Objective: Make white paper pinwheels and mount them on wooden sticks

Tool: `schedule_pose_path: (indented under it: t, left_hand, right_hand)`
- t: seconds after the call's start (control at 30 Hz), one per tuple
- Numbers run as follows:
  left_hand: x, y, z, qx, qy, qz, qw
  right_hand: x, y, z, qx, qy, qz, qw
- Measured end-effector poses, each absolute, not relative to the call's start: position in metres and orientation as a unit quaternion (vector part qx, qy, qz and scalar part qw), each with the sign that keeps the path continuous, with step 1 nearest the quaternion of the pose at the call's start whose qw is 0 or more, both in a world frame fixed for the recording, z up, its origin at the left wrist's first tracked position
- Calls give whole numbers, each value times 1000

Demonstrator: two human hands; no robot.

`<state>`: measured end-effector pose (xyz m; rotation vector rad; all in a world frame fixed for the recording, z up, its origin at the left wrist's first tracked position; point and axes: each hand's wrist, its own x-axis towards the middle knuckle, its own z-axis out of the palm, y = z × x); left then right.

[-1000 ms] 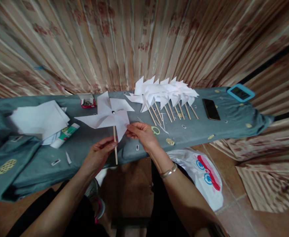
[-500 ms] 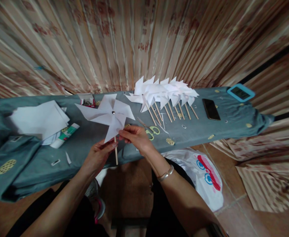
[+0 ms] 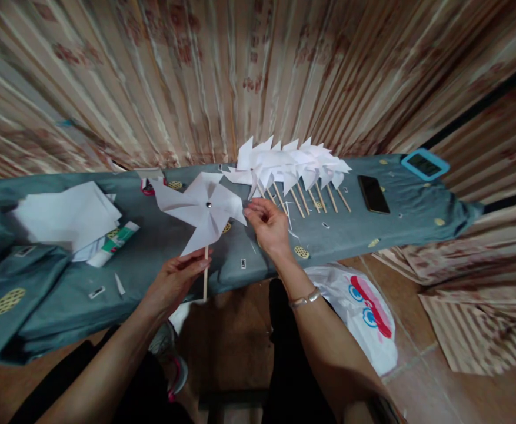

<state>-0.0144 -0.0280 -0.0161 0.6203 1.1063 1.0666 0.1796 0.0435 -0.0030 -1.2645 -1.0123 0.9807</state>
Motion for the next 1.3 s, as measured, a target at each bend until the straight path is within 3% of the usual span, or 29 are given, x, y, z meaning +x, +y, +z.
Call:
schedule_pose_path:
  t: [1.3]
  left_hand:
    - [-13,-26,-24,245,492,526,649]
  right_hand:
    - [140,17,11,-490,-357,631,484]
